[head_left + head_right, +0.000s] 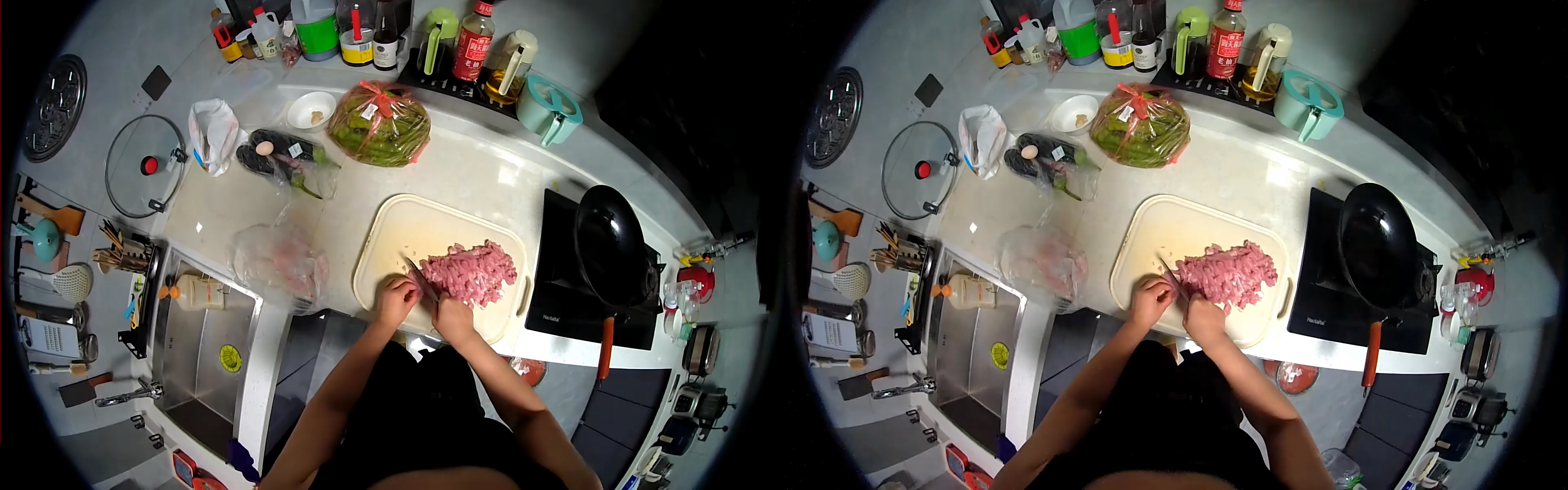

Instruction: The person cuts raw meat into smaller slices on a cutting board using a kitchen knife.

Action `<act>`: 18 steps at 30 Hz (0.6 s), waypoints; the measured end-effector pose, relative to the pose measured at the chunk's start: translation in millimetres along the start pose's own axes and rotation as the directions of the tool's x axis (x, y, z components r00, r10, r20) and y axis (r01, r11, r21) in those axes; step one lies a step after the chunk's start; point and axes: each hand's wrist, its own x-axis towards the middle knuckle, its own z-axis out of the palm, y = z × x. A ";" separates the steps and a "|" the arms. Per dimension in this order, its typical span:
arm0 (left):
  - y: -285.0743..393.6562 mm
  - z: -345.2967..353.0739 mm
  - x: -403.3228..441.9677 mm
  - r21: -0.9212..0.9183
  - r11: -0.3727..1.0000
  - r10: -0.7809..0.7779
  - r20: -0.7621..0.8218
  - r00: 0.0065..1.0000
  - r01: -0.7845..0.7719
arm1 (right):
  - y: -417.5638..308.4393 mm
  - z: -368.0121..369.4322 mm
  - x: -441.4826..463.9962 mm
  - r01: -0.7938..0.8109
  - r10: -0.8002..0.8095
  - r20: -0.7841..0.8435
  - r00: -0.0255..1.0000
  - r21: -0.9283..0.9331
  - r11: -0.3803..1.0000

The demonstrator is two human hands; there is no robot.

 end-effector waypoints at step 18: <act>-1.3 -1.9 -5.3 -0.119 0.992 -0.059 -0.097 0.993 0.047 | 17.4 -5.6 -12.7 0.006 0.004 -0.137 0.991 0.075 0.997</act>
